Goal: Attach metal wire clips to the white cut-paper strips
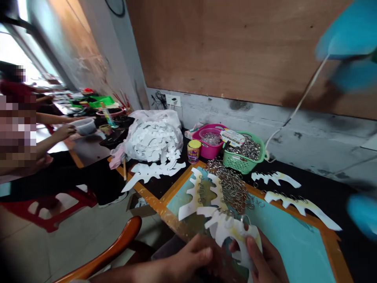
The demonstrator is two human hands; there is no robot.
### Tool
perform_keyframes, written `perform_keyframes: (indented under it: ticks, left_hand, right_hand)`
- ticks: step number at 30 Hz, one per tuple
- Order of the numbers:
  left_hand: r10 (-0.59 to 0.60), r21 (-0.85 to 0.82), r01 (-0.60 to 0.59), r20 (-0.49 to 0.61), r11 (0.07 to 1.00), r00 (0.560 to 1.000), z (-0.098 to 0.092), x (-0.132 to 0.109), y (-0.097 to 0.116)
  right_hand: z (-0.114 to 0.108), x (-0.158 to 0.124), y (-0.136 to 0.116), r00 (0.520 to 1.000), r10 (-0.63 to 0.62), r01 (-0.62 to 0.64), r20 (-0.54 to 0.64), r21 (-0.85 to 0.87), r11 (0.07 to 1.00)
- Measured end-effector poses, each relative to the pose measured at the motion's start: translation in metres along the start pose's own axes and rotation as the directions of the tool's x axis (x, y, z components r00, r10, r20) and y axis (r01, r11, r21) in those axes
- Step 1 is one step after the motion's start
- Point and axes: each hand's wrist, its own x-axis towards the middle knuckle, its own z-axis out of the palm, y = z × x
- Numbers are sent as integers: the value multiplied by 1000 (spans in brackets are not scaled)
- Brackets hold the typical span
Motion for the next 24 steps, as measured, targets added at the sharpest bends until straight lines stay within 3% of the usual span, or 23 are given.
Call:
perform_keyframes:
  ticks: [2,4,6,8,11,15,20,24]
  left_hand:
    - [-12,-270,-9,-76,963,997,5,14,-2]
    - [-44,-422,-34,-175,906,984,6,31,1]
    - [8,-374,-163,-383,913,924,3,46,5]
    - [33,-292,-187,-461,938,887,0,53,7]
    - [51,-191,-154,-456,970,888,-2,51,4]
    - [83,-60,-117,-405,991,911,-3,42,-5]
    - [57,27,-51,-402,998,914,-3,35,-5]
    - [-34,13,41,-348,999,937,6,34,7]
  right_hand:
    - [5,-2,8,1000,-24,25,-8,45,999]
    - [11,-3,14,996,-87,84,35,91,992]
    - [13,-2,19,991,-109,101,82,103,990]
    - [9,-1,20,981,-131,111,144,137,984]
    - [-5,-1,14,953,-174,135,248,167,977]
    - [-13,1,-3,950,-140,152,280,-22,988]
    - [1,4,-18,941,-147,248,306,-324,913]
    - [9,1,-18,942,-141,246,305,-339,908]
